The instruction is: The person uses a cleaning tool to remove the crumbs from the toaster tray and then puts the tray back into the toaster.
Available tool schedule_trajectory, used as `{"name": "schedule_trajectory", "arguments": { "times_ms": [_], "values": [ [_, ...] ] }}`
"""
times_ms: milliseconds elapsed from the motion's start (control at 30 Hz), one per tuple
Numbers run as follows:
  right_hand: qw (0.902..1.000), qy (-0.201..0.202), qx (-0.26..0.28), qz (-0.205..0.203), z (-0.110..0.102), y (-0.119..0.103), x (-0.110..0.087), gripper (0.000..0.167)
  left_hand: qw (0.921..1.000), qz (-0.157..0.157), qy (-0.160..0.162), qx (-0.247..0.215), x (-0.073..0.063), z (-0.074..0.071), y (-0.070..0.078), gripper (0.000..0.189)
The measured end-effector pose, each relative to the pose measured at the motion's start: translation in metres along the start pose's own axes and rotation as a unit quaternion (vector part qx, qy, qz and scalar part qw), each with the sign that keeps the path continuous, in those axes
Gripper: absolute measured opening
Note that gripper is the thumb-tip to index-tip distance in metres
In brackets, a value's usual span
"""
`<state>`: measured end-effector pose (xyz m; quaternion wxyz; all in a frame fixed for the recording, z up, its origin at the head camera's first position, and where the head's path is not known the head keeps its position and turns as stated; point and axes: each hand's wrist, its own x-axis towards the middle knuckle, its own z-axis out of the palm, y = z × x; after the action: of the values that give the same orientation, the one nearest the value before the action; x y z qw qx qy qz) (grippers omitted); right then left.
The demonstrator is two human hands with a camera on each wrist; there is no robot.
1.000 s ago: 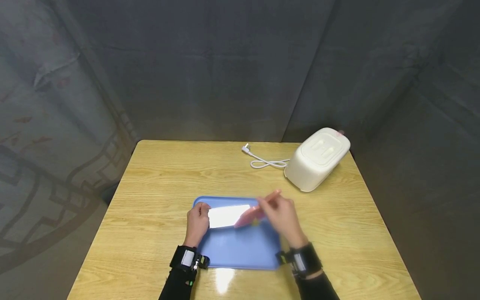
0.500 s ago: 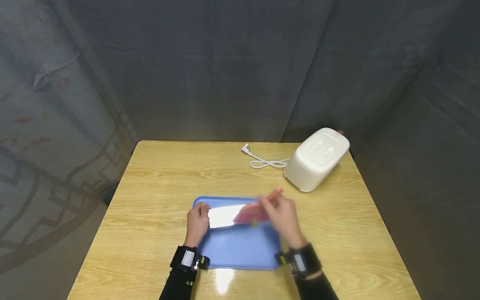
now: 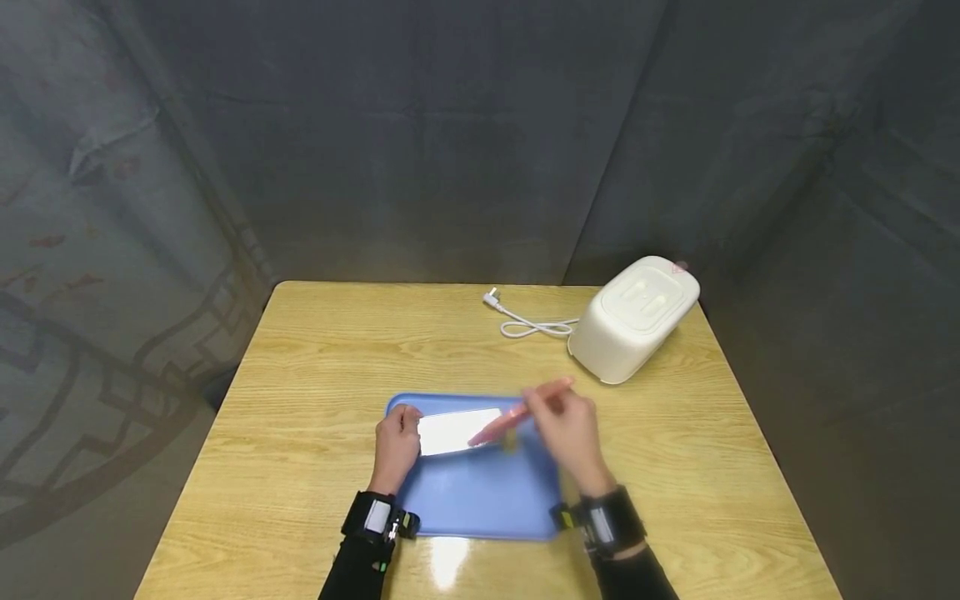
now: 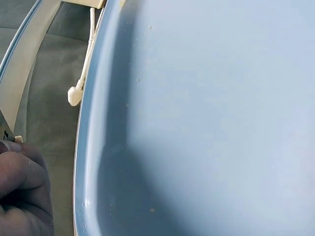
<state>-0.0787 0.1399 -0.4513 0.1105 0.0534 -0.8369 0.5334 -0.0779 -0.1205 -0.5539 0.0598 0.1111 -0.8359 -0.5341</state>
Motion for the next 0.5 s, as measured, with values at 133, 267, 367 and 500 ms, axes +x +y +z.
{"name": "schedule_trajectory", "arguments": {
  "times_ms": [133, 267, 367, 500],
  "values": [
    [0.9958, -0.023, 0.045, -0.076, 0.001, -0.006, 0.002, 0.009, 0.9999, 0.011, -0.006, -0.003, -0.001, 0.002, 0.001, 0.028],
    [0.9871, -0.065, 0.092, -0.114, 0.005, -0.013, 0.006, 0.011, 0.9998, 0.019, -0.008, 0.002, -0.001, 0.005, 0.001, 0.029],
    [0.983, -0.093, 0.097, -0.125, 0.008, -0.017, 0.008, 0.012, 0.9998, 0.02, -0.008, 0.003, -0.002, 0.006, 0.003, 0.029],
    [0.9815, -0.127, 0.088, -0.114, 0.014, -0.022, 0.01, 0.013, 0.9997, 0.024, -0.009, 0.0, -0.003, 0.009, 0.006, 0.028]
  ]
}}
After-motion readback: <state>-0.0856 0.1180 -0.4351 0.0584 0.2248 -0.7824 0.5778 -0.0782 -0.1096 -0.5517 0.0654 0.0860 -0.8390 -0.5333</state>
